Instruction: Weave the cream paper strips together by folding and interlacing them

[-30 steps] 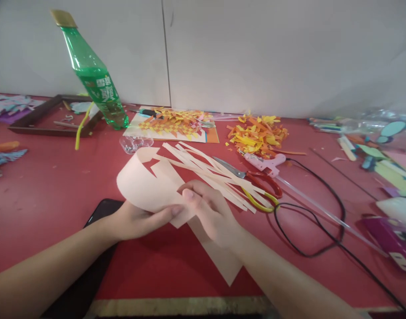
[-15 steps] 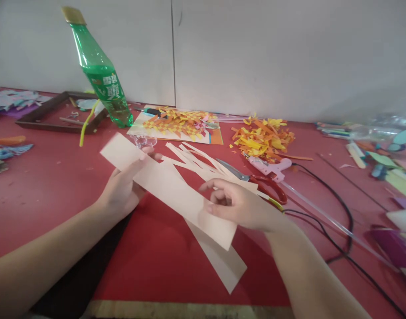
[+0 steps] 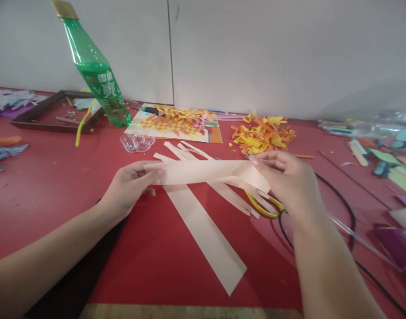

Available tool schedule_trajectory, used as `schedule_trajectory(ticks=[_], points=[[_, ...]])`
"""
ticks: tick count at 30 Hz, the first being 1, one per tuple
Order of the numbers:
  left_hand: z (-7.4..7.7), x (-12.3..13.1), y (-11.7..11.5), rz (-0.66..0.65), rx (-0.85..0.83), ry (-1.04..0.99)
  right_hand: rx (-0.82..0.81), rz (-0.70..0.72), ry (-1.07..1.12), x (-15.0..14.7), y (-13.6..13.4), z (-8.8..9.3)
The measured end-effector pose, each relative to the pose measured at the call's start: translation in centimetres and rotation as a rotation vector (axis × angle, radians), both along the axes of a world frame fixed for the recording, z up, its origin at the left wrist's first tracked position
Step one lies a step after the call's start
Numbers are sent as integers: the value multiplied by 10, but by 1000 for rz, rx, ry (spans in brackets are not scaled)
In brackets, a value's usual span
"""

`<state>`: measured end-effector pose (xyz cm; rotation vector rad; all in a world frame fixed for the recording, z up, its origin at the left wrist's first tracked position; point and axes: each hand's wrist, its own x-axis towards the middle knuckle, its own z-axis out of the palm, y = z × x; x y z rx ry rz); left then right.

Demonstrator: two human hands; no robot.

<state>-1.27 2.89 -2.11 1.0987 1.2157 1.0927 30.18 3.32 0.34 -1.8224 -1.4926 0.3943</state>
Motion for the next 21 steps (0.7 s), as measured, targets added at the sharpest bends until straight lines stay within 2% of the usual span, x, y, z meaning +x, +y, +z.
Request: schedule_trajectory(ticks=[2, 4, 5, 6, 10, 12, 16, 21], points=[[1, 0, -2, -63, 46, 120, 164, -3, -326, -5, 1, -7], [1, 2, -5, -109, 102, 207, 357, 74, -578, -19, -1, -13], [1, 2, -7, -129, 129, 234, 494, 86, -627, -29, -3, -15], [1, 3, -8, -148, 152, 251, 561, 144, -618, -40, -6, -18], [-1, 7, -13, -249, 202, 247, 479, 625, -429, -82, -20, -28], [-1, 8, -14, -295, 226, 224, 444, 738, -396, -92, -24, -31], [-2, 9, -15, -312, 218, 193, 451, 817, -352, -92, -27, -32], [-6, 6, -13, -301, 252, 294, 474, 796, -366, -89, -28, -31]])
